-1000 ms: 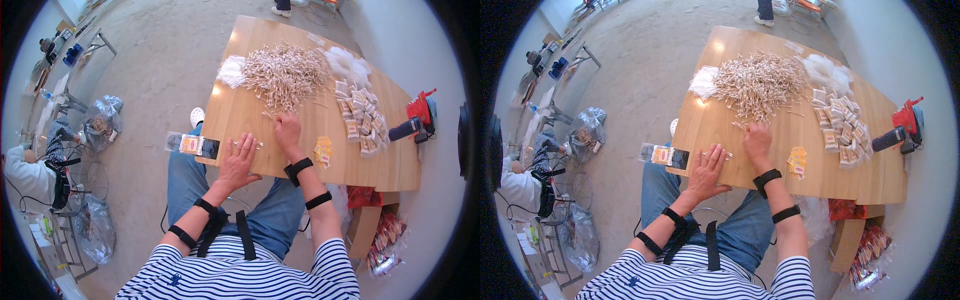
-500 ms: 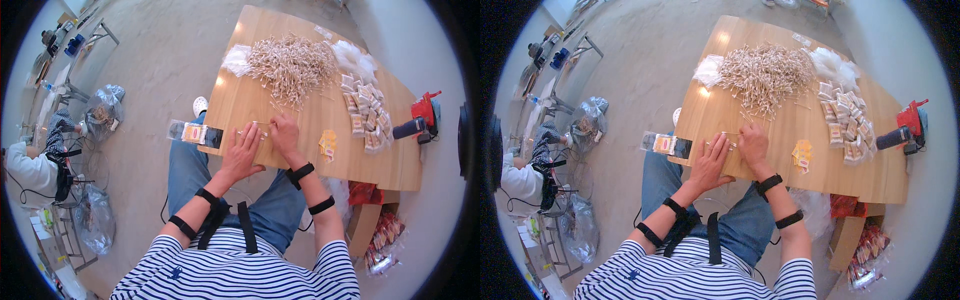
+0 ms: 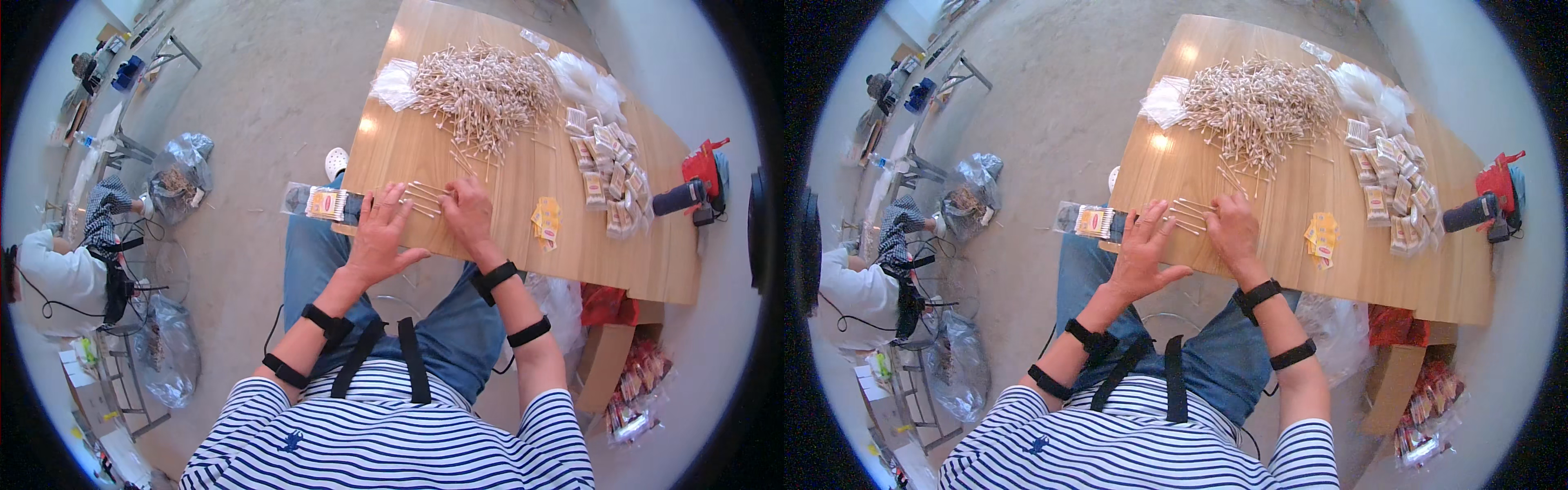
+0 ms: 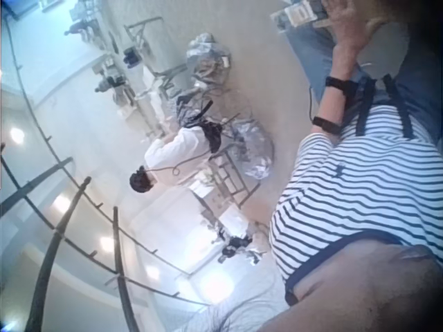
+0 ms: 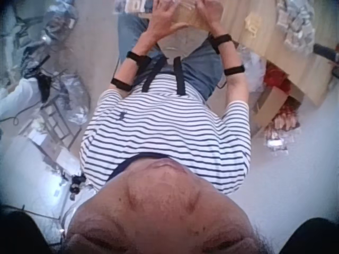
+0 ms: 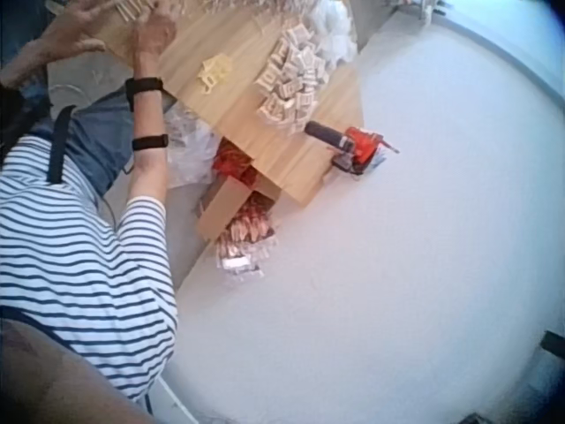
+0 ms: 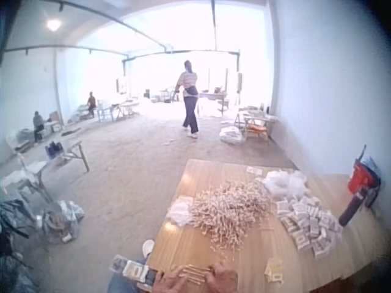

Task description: Counting and placing cotton swabs into plastic bags and sealing them.

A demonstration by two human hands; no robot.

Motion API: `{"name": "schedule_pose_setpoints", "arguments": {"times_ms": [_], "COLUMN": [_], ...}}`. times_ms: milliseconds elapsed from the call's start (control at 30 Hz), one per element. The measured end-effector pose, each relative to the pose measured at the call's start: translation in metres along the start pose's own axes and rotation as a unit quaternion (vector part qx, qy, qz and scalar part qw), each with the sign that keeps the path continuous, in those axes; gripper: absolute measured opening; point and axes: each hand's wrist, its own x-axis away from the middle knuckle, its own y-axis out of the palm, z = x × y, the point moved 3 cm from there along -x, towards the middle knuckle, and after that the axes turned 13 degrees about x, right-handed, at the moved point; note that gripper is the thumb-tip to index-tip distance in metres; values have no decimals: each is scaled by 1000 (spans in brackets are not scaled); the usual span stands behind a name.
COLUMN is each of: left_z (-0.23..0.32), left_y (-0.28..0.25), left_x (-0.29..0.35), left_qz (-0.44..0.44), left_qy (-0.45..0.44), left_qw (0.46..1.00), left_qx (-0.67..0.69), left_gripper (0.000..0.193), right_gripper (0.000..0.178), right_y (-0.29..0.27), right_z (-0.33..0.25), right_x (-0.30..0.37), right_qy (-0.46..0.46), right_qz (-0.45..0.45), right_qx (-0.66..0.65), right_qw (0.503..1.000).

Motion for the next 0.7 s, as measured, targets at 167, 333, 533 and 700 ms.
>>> {"name": "schedule_pose_setpoints", "arguments": {"times_ms": [167, 333, 533, 700], "left_z": [0, 4, 6, 5], "left_y": [0, 10, 11, 26], "left_x": [1, -9, -10, -21], "left_qz": [-10, -22, -12, -18], "left_qy": [-2, 0, -6, 16], "left_qw": [1000, 999, 999, 996], "left_qx": [-17, -42, -51, -80], "left_gripper": [87, 89, 91, 96], "right_gripper": [19, 19, 15, 12], "right_y": [4, 7, 4, 7], "right_z": [2, 4, 4, 4], "right_x": [-2, -4, -5, -7], "right_qy": [33, 31, 49, 72], "right_qz": [-8, -4, 24, -17], "right_qx": [-4, -10, -48, -44], "right_qw": [999, 999, 997, 996]}}
